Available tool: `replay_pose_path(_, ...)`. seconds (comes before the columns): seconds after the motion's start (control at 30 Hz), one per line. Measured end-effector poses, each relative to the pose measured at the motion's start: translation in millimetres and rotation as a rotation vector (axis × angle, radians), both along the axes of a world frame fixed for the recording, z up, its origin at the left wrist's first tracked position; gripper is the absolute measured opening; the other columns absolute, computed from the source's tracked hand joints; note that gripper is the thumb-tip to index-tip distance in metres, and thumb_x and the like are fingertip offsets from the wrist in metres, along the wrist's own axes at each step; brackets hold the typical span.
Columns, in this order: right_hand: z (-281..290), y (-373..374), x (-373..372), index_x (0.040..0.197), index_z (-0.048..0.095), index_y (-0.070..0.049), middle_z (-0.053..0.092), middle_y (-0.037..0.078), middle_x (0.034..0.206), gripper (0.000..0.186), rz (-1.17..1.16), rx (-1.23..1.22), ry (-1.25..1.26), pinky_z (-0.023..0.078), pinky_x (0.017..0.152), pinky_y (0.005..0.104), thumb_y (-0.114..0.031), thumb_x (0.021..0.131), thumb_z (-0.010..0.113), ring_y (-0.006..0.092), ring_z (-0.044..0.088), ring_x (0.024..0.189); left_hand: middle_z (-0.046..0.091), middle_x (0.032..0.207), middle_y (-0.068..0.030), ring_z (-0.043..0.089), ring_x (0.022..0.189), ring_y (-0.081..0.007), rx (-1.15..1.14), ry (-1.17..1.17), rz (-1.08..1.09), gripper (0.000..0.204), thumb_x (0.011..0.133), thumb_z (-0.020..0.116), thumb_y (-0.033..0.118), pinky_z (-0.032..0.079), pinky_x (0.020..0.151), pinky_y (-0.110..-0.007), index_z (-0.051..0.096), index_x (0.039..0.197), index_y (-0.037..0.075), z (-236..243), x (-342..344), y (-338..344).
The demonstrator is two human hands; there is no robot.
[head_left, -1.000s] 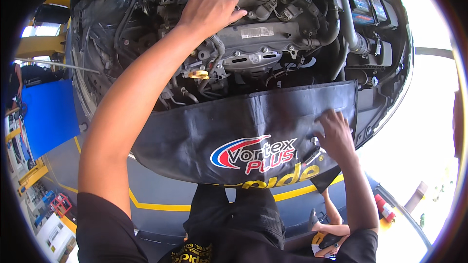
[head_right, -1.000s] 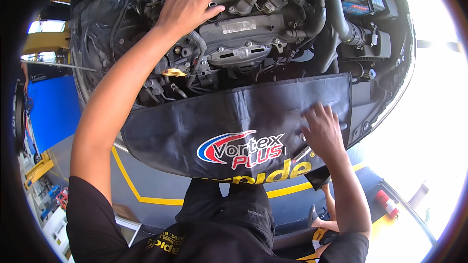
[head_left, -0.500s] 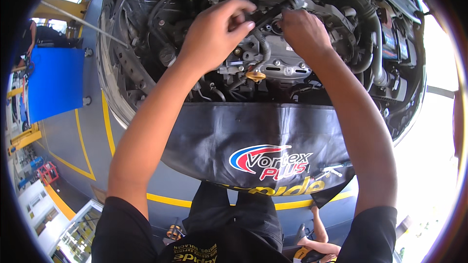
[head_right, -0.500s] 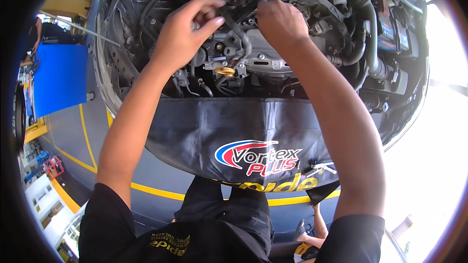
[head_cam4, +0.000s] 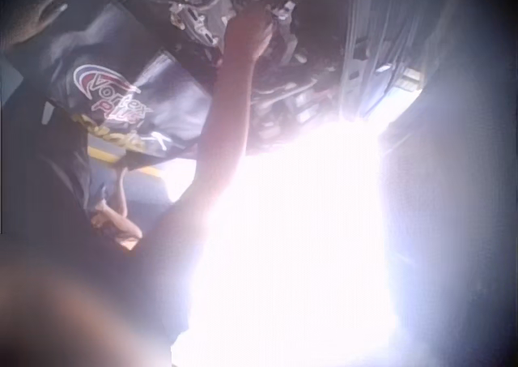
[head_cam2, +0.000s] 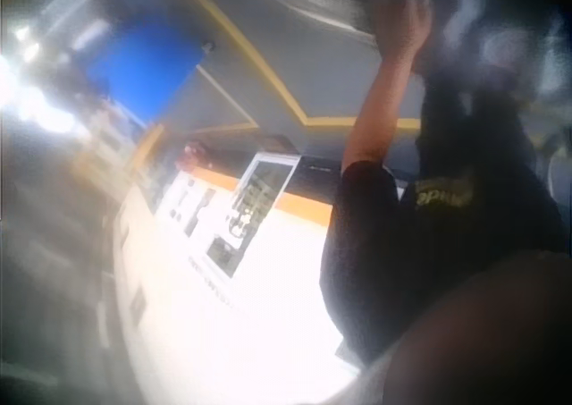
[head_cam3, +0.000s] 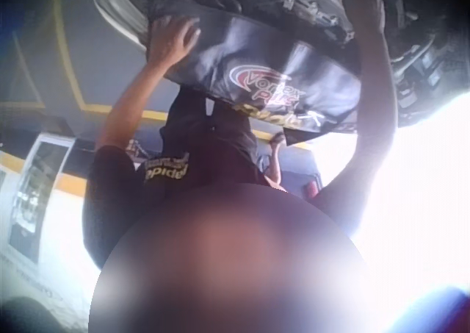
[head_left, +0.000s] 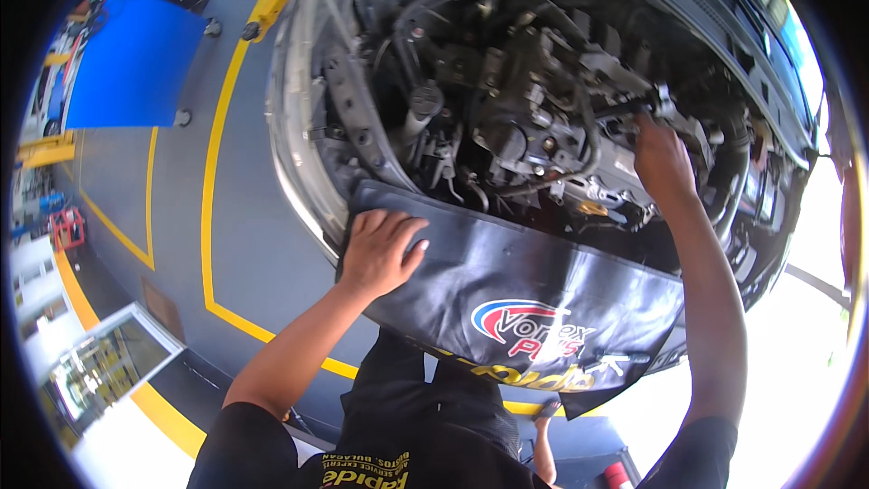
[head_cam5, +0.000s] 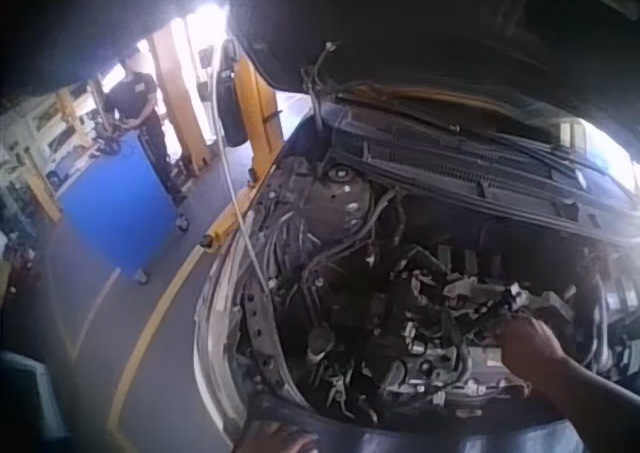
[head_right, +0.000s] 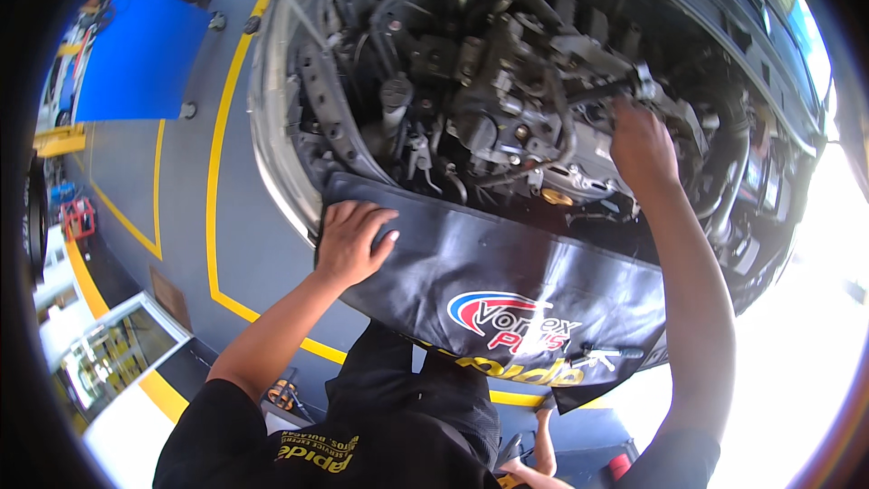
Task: The person removes spark plugs from the engine using a socket wrench, cleans them with a rag, and reinstalls them one by one. The person also briefly walks to a tool cart to retrieve a rag before returning to the engine.
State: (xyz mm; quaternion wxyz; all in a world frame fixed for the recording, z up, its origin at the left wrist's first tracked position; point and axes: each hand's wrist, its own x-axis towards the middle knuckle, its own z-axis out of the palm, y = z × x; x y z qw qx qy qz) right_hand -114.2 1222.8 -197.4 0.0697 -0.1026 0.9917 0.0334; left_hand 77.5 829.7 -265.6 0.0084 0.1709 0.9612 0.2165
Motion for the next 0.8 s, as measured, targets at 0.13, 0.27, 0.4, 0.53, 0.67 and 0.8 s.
replay_pose_path(0.13,-1,2,-8,0.108,0.068,0.001,0.070,0.025,0.108,0.039,-0.195,0.025,-0.162,0.054,0.083,0.0523,-0.034,0.103,0.051,0.0422,0.067,0.101,0.063,0.105,-0.0021,0.056,0.098,-0.0250,0.024,0.024,0.003,0.029,0.089,0.069,0.031,0.040,0.088,-0.042,0.065,0.113,0.015,0,-2,2)
replay_pose_path(0.27,-10,5,-6,0.121,0.059,0.003,0.065,0.028,0.117,0.036,0.030,0.052,-0.038,0.054,0.080,0.0532,-0.027,0.101,0.055,0.0430,0.064,0.106,0.063,0.111,-0.0019,0.056,0.101,-0.0225,-0.010,0.009,-0.108,0.033,0.090,0.067,0.034,0.040,0.091,-0.041,0.064,0.117,0.015,2,1,-8)
replay_pose_path(0.4,-18,13,-2,0.122,0.057,0.003,0.066,0.028,0.114,0.035,-0.035,-0.079,-0.078,0.052,0.078,0.0565,-0.024,0.100,0.056,0.0452,0.065,0.099,0.063,0.126,-0.0035,0.057,0.113,-0.0232,-0.144,0.040,-0.279,0.038,0.094,0.061,0.038,0.039,0.103,-0.041,0.065,0.122,0.013,-9,7,-20)
replay_pose_path(0.53,-24,17,-7,0.114,0.060,0.004,0.069,0.027,0.094,0.031,-0.118,-0.089,-0.071,0.050,0.079,0.0578,-0.023,0.099,0.059,0.0492,0.066,0.087,0.062,0.126,-0.0069,0.057,0.114,-0.0259,-0.056,0.110,-0.239,0.036,0.097,0.058,0.038,0.040,0.102,-0.042,0.066,0.118,0.010,-21,12,-18)
replay_pose_path(0.67,-28,14,-5,0.113,0.060,0.004,0.069,0.028,0.092,0.032,0.058,-0.200,0.110,0.051,0.078,0.0559,-0.025,0.099,0.060,0.0486,0.066,0.087,0.061,0.124,-0.0084,0.057,0.115,-0.0267,-0.039,0.106,-0.222,0.035,0.097,0.058,0.038,0.041,0.101,-0.042,0.065,0.116,0.010,-25,12,-14)
replay_pose_path(0.8,-22,12,-6,0.114,0.059,0.003,0.069,0.028,0.094,0.032,-0.141,-0.105,-0.034,0.053,0.079,0.0545,-0.024,0.097,0.062,0.0471,0.066,0.090,0.061,0.124,-0.0068,0.056,0.115,-0.0249,-0.055,0.131,-0.228,0.034,0.095,0.060,0.039,0.039,0.102,-0.041,0.065,0.114,0.011,-25,12,-15)
